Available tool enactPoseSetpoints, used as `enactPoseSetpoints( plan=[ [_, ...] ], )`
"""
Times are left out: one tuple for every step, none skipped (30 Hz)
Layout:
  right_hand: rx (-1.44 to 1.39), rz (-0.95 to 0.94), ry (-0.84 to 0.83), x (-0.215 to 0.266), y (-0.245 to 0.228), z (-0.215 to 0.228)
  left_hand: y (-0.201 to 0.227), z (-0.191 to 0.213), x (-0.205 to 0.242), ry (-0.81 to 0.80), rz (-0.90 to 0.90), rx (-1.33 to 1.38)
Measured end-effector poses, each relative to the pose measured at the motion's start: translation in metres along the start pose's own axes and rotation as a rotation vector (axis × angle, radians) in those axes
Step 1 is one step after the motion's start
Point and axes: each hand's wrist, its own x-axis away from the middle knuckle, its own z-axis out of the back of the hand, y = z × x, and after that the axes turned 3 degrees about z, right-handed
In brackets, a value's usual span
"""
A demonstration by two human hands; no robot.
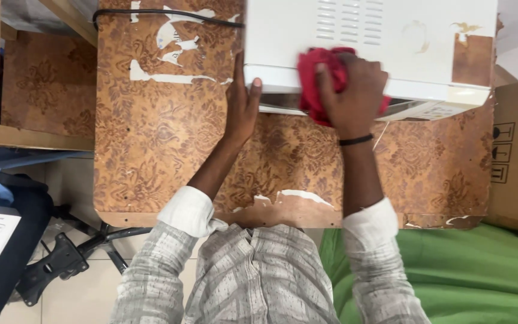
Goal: The person wipes the exterior surfaces of a white microwave oven using a red cloth. They clean the top, sides, and front panel in a repetitive wiping motion.
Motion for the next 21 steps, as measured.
enactPoseSetpoints(
  plan=[
    [-0.024, 0.005, -0.003, -0.005, -0.019, -0.011, -0.004, 0.001, -0.003, -0.008, -0.034, -0.010],
    [-0.049, 0.007, -0.012, -0.009, -0.038, -0.021, -0.010, 0.003, 0.000, -0.017, -0.062, -0.021],
    [-0.053, 0.007, -0.035, -0.011, -0.058, -0.031, -0.016, 0.007, 0.005, -0.077, -0.012, 0.033],
    [-0.055, 0.013, -0.047, -0.017, -0.076, -0.040, -0.023, 0.010, 0.003, -0.135, 0.026, 0.089],
    [-0.057, 0.018, -0.060, -0.022, -0.093, -0.049, -0.032, 0.012, 0.002, -0.195, 0.062, 0.146],
    [-0.043, 0.048, -0.016, -0.025, -0.108, -0.056, -0.043, 0.015, -0.003, -0.236, 0.151, 0.287],
    [-0.029, 0.077, 0.028, -0.027, -0.123, -0.063, -0.055, 0.019, -0.009, -0.277, 0.240, 0.428],
    [-0.014, 0.104, 0.070, -0.028, -0.131, -0.066, -0.067, 0.023, -0.010, -0.320, 0.333, 0.570],
    [-0.032, 0.094, 0.050, -0.029, -0.134, -0.066, -0.077, 0.028, -0.008, -0.262, 0.346, 0.620],
    [-0.051, 0.087, 0.031, -0.031, -0.135, -0.066, -0.083, 0.033, -0.006, -0.200, 0.356, 0.670],
    [-0.069, 0.081, 0.012, -0.032, -0.134, -0.066, -0.085, 0.036, -0.005, -0.138, 0.364, 0.719],
    [-0.107, 0.096, -0.010, -0.032, -0.131, -0.065, -0.085, 0.039, -0.003, -0.111, 0.395, 0.611],
    [-0.145, 0.111, -0.032, -0.029, -0.124, -0.062, -0.082, 0.044, 0.002, -0.084, 0.425, 0.503],
    [-0.183, 0.125, -0.057, -0.026, -0.115, -0.059, -0.077, 0.049, 0.007, -0.057, 0.457, 0.395],
    [-0.165, 0.137, -0.076, -0.024, -0.102, -0.058, -0.072, 0.051, 0.011, -0.061, 0.444, 0.432],
    [-0.150, 0.147, -0.095, -0.023, -0.089, -0.058, -0.067, 0.053, 0.016, -0.064, 0.433, 0.467],
    [-0.135, 0.158, -0.115, -0.019, -0.074, -0.057, -0.063, 0.055, 0.021, -0.067, 0.421, 0.501],
    [-0.115, 0.129, -0.100, -0.012, -0.057, -0.052, -0.061, 0.057, 0.025, -0.062, 0.437, 0.492],
    [-0.095, 0.100, -0.085, -0.006, -0.039, -0.047, -0.060, 0.059, 0.030, -0.058, 0.452, 0.483],
    [-0.090, 0.066, -0.061, 0.000, -0.022, -0.040, -0.060, 0.061, 0.034, -0.054, 0.469, 0.473],
    [-0.084, 0.031, -0.037, 0.006, -0.006, -0.034, -0.060, 0.063, 0.037, -0.071, 0.439, 0.442]
  ],
)
